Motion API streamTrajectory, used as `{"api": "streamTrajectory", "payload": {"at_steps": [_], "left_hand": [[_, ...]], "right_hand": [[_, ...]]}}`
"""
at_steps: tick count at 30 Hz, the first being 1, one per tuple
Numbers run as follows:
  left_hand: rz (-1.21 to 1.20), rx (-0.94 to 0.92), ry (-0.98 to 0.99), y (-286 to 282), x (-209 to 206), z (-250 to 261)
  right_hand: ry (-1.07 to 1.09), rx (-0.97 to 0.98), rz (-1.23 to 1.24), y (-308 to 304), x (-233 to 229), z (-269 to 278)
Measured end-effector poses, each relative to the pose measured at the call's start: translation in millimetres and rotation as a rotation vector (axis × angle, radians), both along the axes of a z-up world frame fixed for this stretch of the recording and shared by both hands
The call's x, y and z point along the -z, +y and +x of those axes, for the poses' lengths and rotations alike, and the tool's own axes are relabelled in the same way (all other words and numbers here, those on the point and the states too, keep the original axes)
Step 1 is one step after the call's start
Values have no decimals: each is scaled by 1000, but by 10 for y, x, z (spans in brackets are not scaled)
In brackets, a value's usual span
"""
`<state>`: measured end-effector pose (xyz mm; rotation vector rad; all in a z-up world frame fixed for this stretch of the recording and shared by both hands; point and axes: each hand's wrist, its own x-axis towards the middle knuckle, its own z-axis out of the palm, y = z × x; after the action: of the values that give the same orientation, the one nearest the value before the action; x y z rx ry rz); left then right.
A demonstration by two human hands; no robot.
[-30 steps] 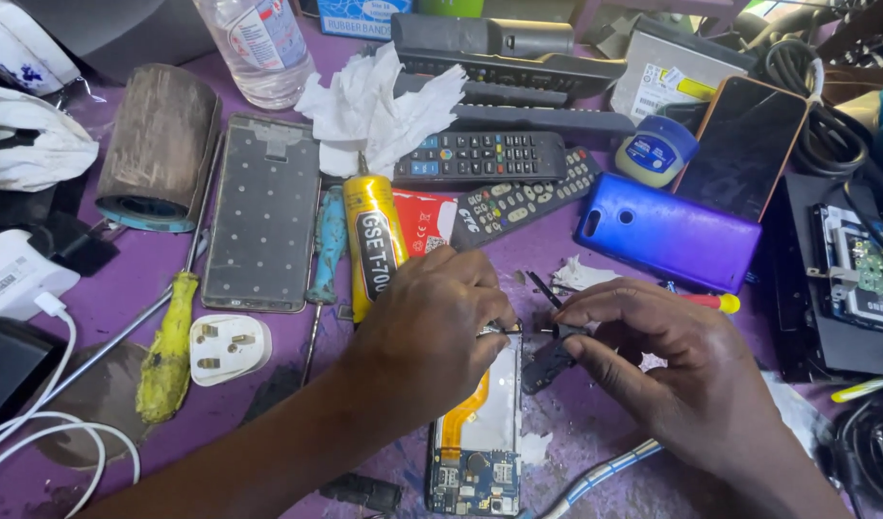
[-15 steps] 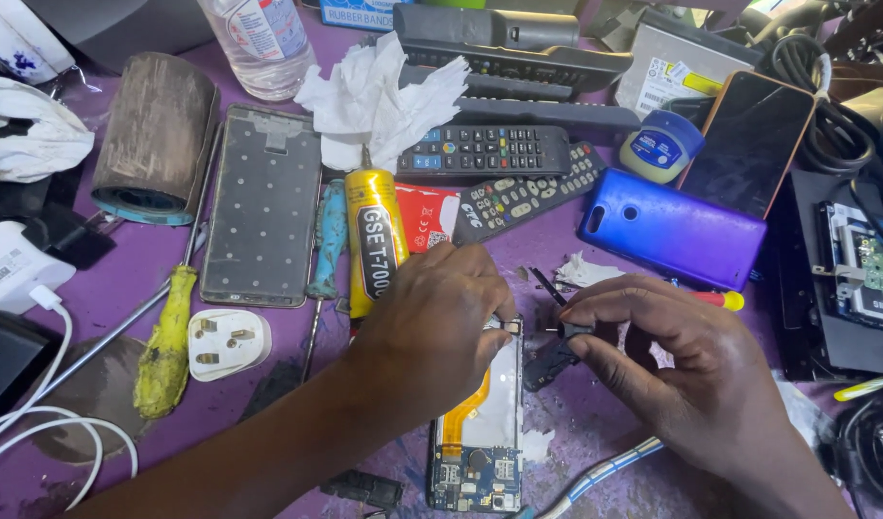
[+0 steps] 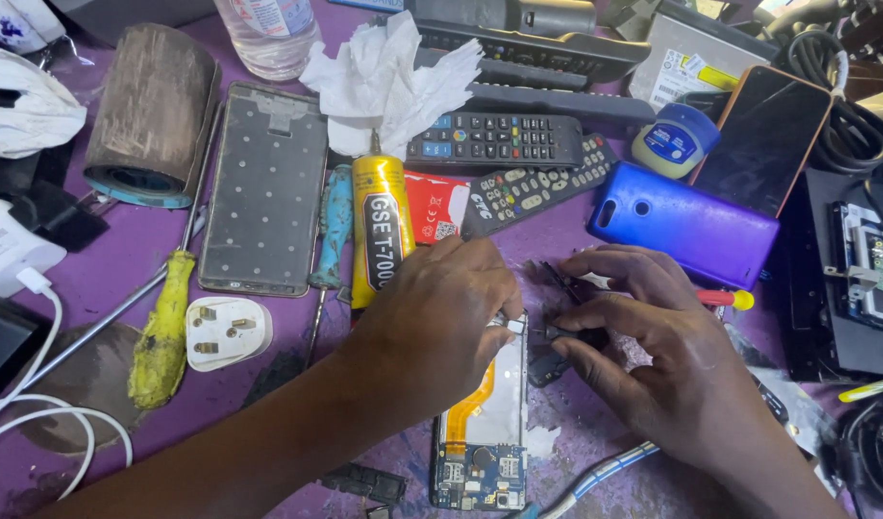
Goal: The person handles a small electronic component, possibly a charging port, and applies adhesive from a yellow tube to it. They then attempt to attach the component to a larger circuit board on the workbench.
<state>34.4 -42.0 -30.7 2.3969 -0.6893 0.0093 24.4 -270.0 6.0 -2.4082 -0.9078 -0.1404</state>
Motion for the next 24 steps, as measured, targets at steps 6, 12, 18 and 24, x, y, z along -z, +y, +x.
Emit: {"api": "streamTrajectory", "payload": {"at_steps": [6, 12, 18, 24], "left_hand": [[33, 6, 14, -7, -25, -2], [1, 8, -35, 1, -8, -17], [-7, 4, -82, 4, 3, -26], [-11, 15, -100, 6, 17, -23]], "right_hand": [[15, 9, -21, 12, 12, 0], [31, 39, -1, 26, 36, -13], [74, 68, 7, 45, 45, -31], [86, 61, 17, 43, 44, -29]]}}
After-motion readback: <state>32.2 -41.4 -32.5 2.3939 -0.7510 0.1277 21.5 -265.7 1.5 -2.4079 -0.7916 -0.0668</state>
